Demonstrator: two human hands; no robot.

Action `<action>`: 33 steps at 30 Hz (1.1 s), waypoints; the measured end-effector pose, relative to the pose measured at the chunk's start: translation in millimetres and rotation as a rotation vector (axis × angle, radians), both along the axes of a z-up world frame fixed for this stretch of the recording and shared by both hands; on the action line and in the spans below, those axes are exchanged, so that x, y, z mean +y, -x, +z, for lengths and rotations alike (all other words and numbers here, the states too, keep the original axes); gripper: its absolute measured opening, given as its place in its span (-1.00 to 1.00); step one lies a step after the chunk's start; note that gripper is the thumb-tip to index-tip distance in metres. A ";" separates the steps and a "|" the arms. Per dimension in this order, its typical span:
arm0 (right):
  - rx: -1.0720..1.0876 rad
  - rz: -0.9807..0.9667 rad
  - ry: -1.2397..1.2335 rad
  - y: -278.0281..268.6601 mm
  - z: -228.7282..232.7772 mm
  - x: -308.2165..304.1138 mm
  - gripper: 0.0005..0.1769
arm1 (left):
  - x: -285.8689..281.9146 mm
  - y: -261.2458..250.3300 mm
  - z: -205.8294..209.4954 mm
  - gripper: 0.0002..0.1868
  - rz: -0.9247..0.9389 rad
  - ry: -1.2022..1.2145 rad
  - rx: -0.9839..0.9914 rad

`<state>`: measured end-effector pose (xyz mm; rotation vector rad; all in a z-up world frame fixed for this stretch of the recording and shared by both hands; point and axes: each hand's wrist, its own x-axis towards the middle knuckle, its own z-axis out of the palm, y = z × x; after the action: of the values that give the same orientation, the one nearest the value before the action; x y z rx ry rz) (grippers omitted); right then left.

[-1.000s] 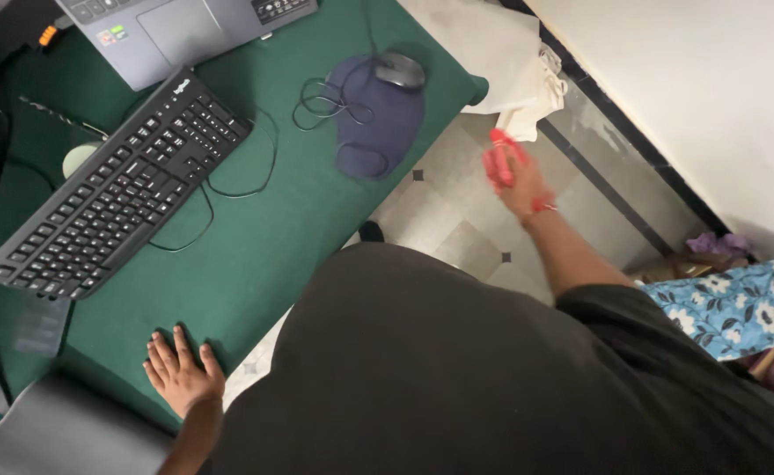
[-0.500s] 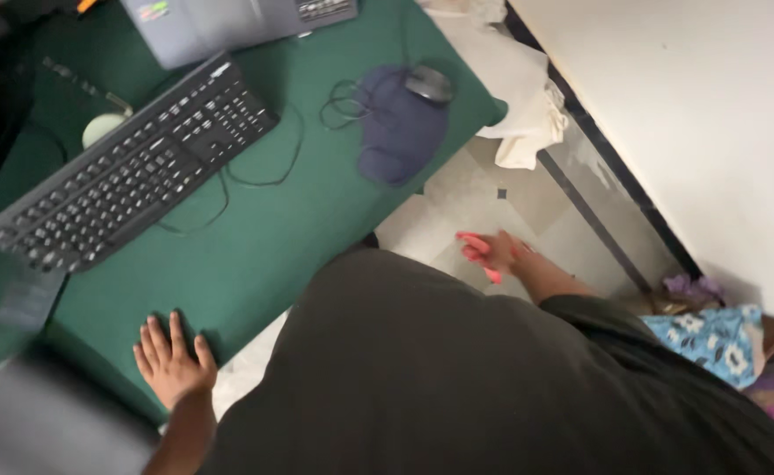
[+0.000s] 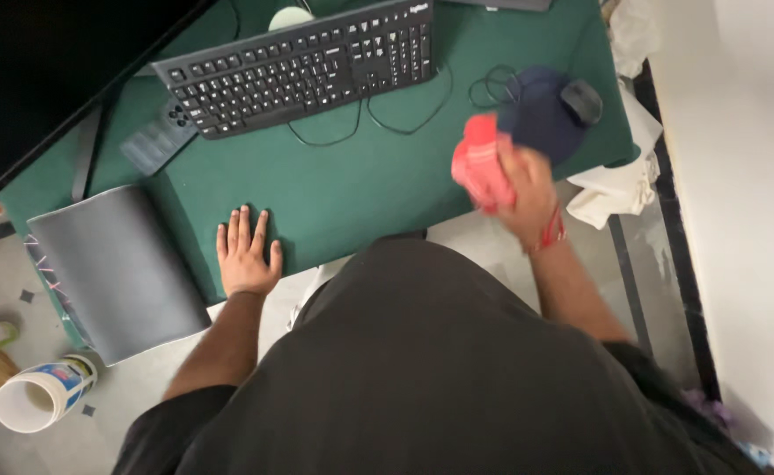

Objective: The person cleans a black external hard drive with a red cloth and places it back into its packaging. They then remove a large mousepad from the desk, wipe the green desk surface with the cloth, and place the mousepad back down. Finally, they move the keyboard and mouse to the side.

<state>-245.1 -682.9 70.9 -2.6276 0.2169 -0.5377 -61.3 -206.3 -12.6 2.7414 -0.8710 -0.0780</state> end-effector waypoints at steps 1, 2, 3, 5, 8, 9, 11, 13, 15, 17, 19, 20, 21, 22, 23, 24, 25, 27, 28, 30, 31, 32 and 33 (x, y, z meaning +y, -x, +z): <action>-0.031 -0.041 0.042 -16.1 10.9 2.1 -0.33 | 1.3 1.0 1.0 -0.33 -0.010 -0.001 -0.008; -0.023 -0.037 0.067 -35.2 15.1 3.3 -0.30 | 0.5 -2.4 1.6 -0.33 -0.020 0.002 -0.023; -0.015 -0.032 0.092 -51.4 14.8 4.2 -0.28 | 0.4 -5.1 2.6 -0.33 -0.029 -0.006 -0.018; 0.139 -0.021 0.029 -71.2 1.5 11.2 -0.34 | 2.7 -5.3 3.5 -0.34 -0.027 -0.017 -0.008; 0.348 0.102 0.068 -87.6 -35.6 39.9 -0.36 | 10.3 -8.7 1.7 -0.37 -0.071 0.021 -0.008; 0.264 0.214 0.277 -76.2 -42.6 54.1 -0.22 | 17.7 -9.2 1.7 -0.38 -0.092 0.049 0.018; 0.233 0.434 0.187 -49.7 -41.9 74.7 -0.33 | 33.0 -16.6 2.4 -0.39 -0.158 0.111 0.064; 0.424 0.473 -0.062 -25.0 -26.5 89.3 -0.40 | 52.4 -13.2 4.4 -0.40 -0.183 0.093 0.070; 0.573 0.454 -0.165 -21.5 -6.4 94.9 -0.46 | 60.9 -15.0 5.5 -0.41 -0.198 0.091 0.057; 0.696 0.375 -0.133 -26.6 13.0 96.1 -0.50 | 61.0 -15.8 7.0 -0.41 -0.211 0.100 0.044; 0.406 0.250 -0.171 -29.5 30.5 91.5 -0.59 | 63.5 -14.8 7.6 -0.40 -0.216 0.069 0.039; 0.256 0.188 -0.184 -37.0 37.8 85.8 -0.63 | 62.2 -16.2 7.7 -0.40 -0.217 0.054 0.031; 0.201 0.103 -0.078 -40.1 48.3 77.8 -0.60 | 59.9 -16.3 7.7 -0.39 -0.219 0.055 0.028; 0.144 0.017 0.023 -43.6 57.0 71.3 -0.51 | 60.6 -16.6 8.4 -0.39 -0.222 0.051 0.023; 0.122 -0.063 0.056 -47.8 66.1 62.7 -0.56 | 61.3 -16.2 9.2 -0.39 -0.225 0.046 0.018; 0.096 -0.142 0.093 -49.5 75.7 54.5 -0.59 | 60.8 -16.2 9.6 -0.38 -0.226 0.044 0.022; 0.085 -0.176 0.076 -47.9 82.5 51.9 -0.57 | 61.2 -15.2 10.6 -0.38 -0.227 0.042 0.025; 0.058 -0.232 0.050 -48.9 99.3 38.7 -0.54 | 55.9 -20.1 10.9 -0.38 -0.224 0.049 0.015; 0.056 -0.224 0.055 -51.5 101.6 35.0 -0.55 | 57.7 -17.4 11.5 -0.39 -0.215 0.048 0.017; 0.053 -0.210 0.060 -54.6 100.9 28.3 -0.56 | 59.2 -14.3 11.6 -0.40 -0.206 0.035 0.024; 0.074 -0.181 0.040 -52.9 98.2 27.0 -0.55 | 60.0 -12.6 12.1 -0.40 -0.206 0.023 0.029; 0.084 -0.146 0.026 -57.5 94.8 21.6 -0.54 | 56.2 -15.2 11.5 -0.40 -0.198 0.016 0.023; 0.094 -0.110 0.012 -62.1 90.4 14.9 -0.53 | 53.1 -16.8 11.0 -0.40 -0.193 0.020 0.022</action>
<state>-183.0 -668.0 161.4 -2.6670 0.3909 -0.4532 -44.5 -153.2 -1.5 2.6258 -1.1220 -0.1353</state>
